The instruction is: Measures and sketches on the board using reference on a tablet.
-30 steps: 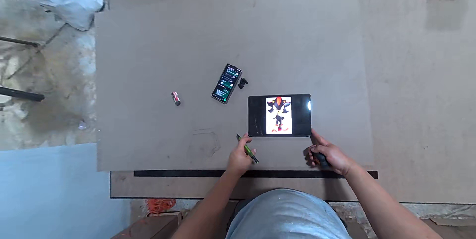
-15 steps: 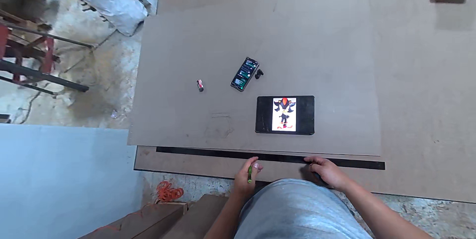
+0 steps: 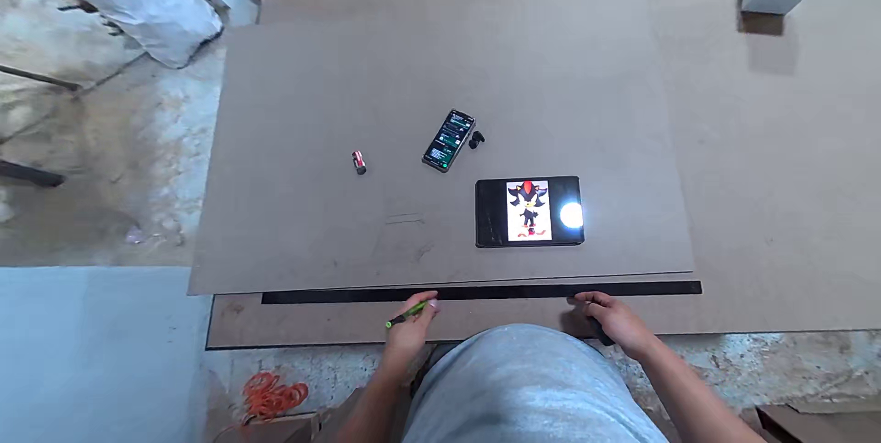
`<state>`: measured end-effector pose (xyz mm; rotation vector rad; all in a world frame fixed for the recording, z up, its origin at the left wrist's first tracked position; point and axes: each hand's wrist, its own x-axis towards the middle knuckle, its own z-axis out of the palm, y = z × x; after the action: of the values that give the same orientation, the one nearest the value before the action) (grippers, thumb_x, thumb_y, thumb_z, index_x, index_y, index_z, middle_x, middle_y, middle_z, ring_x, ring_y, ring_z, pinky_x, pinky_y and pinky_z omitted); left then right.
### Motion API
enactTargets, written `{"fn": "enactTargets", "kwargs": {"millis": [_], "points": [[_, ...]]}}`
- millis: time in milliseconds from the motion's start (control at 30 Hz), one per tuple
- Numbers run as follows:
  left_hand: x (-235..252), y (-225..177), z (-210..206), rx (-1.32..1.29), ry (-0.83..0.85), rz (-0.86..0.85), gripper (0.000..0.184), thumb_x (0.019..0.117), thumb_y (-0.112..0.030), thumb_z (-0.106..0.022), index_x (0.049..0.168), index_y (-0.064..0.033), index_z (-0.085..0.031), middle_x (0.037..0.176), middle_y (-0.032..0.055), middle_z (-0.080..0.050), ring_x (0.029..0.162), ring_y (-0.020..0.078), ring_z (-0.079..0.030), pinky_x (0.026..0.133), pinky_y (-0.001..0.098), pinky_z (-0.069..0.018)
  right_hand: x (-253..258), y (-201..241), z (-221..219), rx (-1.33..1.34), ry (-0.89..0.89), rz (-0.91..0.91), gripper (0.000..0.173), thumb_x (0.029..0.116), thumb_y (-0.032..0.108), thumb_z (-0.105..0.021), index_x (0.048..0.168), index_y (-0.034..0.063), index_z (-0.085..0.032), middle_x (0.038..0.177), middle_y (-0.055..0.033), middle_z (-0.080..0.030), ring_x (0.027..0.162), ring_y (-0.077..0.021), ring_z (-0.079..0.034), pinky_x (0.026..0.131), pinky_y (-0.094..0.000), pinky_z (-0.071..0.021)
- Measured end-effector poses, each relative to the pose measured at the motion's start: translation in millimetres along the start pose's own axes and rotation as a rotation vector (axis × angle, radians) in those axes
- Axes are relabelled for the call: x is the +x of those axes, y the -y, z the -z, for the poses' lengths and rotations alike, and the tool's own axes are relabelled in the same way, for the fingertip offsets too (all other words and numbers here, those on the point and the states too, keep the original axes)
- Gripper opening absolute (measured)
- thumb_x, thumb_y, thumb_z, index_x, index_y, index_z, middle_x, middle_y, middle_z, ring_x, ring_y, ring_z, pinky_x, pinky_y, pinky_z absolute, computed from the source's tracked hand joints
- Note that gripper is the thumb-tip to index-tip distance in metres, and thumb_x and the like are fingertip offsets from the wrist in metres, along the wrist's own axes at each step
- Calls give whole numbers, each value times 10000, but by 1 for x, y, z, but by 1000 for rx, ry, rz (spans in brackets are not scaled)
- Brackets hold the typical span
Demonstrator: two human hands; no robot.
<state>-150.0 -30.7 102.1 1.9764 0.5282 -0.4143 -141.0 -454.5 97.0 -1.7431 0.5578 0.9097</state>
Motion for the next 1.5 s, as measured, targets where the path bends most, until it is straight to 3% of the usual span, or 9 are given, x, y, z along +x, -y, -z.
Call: {"fn": "enactTargets", "kwargs": {"millis": [100, 167, 233, 300, 367, 500, 700, 933, 1500], "points": [[32, 3, 37, 29, 5, -44, 251, 1046, -158, -595, 1258, -78, -704, 1036, 80, -763, 937, 182, -736, 909, 416, -605, -4, -9, -30, -36, -105, -22, 299, 1006, 243, -570, 1276, 187, -683, 973, -64, -694, 795, -199, -648, 716, -437, -548], [54, 8, 60, 19, -2, -37, 249, 1048, -169, -598, 1252, -90, -716, 1028, 78, -767, 921, 179, -738, 897, 410, -606, -8, -17, -53, -182, -198, -55, 422, 982, 287, -592, 1398, 225, -609, 966, -75, -708, 821, -227, -671, 761, -498, -557], [77, 12, 81, 17, -4, -2, 250, 1053, -200, -599, 1253, -121, -728, 1046, 66, -772, 936, 173, -743, 908, 410, -604, -16, -16, -79, -389, -278, -126, 638, 970, 330, -561, 1582, 265, -395, 999, -99, -720, 883, -278, -700, 807, -557, -565], [104, 15, 98, 11, -4, 11, 246, 1052, -221, -607, 1236, -119, -735, 1027, 69, -768, 911, 170, -739, 888, 402, -604, -21, -15, -103, -528, -318, -181, 742, 986, 376, -524, 1656, 260, -227, 1049, -118, -736, 943, -307, -721, 850, -573, -569], [130, 21, 111, -28, -15, -13, 242, 1048, -216, -611, 1203, -80, -737, 986, 82, -758, 864, 164, -723, 859, 385, -599, -20, -20, -121, -580, -310, -214, 803, 1008, 546, -494, 1673, 260, -146, 1070, -131, -736, 970, -321, -719, 883, -575, -562], [177, 32, 125, -196, -99, -123, 172, 1007, -146, -641, 1085, -27, -738, 827, 53, -745, 675, 104, -687, 648, 278, -593, -17, -18, -140, -701, -214, -318, 1123, 892, 825, -470, 1665, 225, 81, 1038, -169, -734, 966, -356, -727, 878, -594, -568], [222, 20, 132, -336, -137, -188, 116, 949, -59, -686, 1052, -6, -682, 850, 75, -755, 671, 142, -712, 610, 300, -610, -10, -21, -150, -769, -236, -312, 1209, 881, 768, -562, 1645, 158, 151, 1011, -212, -722, 912, -398, -730, 824, -629, -573], [244, 9, 129, -283, -163, -180, 68, 931, -65, -714, 974, -14, -703, 770, 69, -738, 596, 119, -671, 529, 269, -555, -4, -24, -156, -864, -253, -331, 1327, 819, 875, -518, 1615, 113, 222, 966, -214, -726, 880, -394, -745, 794, -616, -587], [241, 10, 125, -287, -178, -210, 57, 911, -46, -742, 954, -19, -717, 781, 69, -746, 637, 129, -705, 597, 285, -606, -2, -14, -158, -923, -232, -402, 1348, 809, 903, -488, 1606, 89, 233, 951, -205, -733, 886, -390, -751, 785, -589, -596]]}}
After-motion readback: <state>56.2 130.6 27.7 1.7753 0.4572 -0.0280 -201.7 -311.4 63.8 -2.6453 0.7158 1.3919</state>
